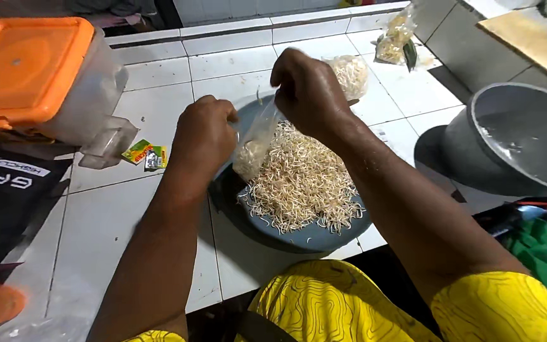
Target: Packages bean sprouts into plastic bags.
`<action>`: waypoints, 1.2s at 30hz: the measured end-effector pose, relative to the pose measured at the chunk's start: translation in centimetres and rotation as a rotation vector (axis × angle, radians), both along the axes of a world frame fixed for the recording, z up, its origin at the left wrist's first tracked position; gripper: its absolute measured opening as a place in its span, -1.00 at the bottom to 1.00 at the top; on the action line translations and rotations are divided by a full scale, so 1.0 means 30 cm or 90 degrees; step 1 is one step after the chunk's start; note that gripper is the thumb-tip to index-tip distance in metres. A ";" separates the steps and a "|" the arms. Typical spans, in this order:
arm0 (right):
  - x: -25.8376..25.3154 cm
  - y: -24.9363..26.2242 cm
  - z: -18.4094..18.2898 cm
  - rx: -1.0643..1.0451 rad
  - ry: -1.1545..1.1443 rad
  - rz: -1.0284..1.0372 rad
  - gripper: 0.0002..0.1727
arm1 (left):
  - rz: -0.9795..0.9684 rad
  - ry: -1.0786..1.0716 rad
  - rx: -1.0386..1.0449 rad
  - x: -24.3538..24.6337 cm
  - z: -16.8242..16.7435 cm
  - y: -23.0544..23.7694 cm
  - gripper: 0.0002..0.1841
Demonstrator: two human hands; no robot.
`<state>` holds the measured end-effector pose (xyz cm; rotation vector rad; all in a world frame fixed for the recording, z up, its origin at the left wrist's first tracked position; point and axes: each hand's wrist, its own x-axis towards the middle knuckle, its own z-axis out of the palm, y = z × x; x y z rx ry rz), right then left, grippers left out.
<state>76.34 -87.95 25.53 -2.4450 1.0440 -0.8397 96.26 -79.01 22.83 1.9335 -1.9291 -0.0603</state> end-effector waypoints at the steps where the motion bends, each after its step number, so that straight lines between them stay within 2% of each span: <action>1: -0.007 -0.012 -0.019 0.000 -0.075 -0.019 -0.76 | -0.019 0.019 0.019 0.004 0.011 -0.002 -0.71; 3: -0.038 -0.007 -0.095 0.017 -0.147 -0.051 -0.71 | -0.011 0.092 0.083 0.002 0.055 0.004 -0.57; 4: -0.059 0.023 -0.150 0.037 -0.114 -0.060 -0.67 | 0.007 0.150 0.103 -0.001 0.078 0.003 -0.53; 7: -0.134 0.191 -0.385 0.143 0.138 0.061 -0.55 | 0.018 0.358 0.099 -0.009 0.140 -0.003 -0.49; 9: -0.168 0.306 -0.541 0.162 0.288 0.142 -0.39 | -0.002 0.436 0.064 -0.013 0.186 -0.001 -0.55; 11: -0.194 0.398 -0.623 0.155 0.374 0.158 -0.33 | -0.032 0.474 0.025 -0.017 0.223 0.000 -0.63; 12: -0.204 0.428 -0.644 0.154 0.387 0.146 -0.36 | -0.045 0.485 0.010 -0.020 0.237 0.001 -0.67; 15: -0.239 0.453 -0.696 0.108 0.363 0.061 -0.69 | -0.062 0.487 -0.033 -0.041 0.251 0.015 -0.80; 17: -0.272 0.434 -0.708 0.115 0.340 0.014 -0.76 | -0.045 0.450 -0.030 -0.057 0.245 0.037 -0.73; 19: -0.314 0.404 -0.690 0.159 0.267 -0.021 -0.76 | -0.019 0.418 -0.015 -0.072 0.225 0.060 -0.61; 21: -0.373 0.361 -0.655 0.281 0.132 -0.051 -0.67 | -0.006 0.392 -0.002 -0.079 0.186 0.080 -0.51; 25: -0.514 0.282 -0.659 0.644 -0.327 -0.059 -0.41 | -0.022 0.336 0.004 -0.162 0.057 0.123 -0.35; 27: -0.551 0.263 -0.641 0.762 -0.465 -0.055 -0.44 | -0.074 0.265 -0.003 -0.217 -0.049 0.133 -0.32; 30: -0.582 0.251 -0.606 0.810 -0.553 -0.064 -0.48 | -0.114 0.196 -0.002 -0.316 -0.205 0.137 -0.36; 32: -0.577 0.249 -0.570 0.791 -0.588 -0.101 -0.61 | -0.109 0.162 0.049 -0.376 -0.291 0.137 -0.35; 34: -0.551 0.250 -0.528 0.792 -0.631 -0.110 -0.70 | -0.104 0.156 0.107 -0.421 -0.362 0.132 -0.32; 36: -0.495 0.253 -0.491 0.792 -0.625 -0.081 -0.69 | -0.115 0.190 0.129 -0.447 -0.397 0.132 -0.34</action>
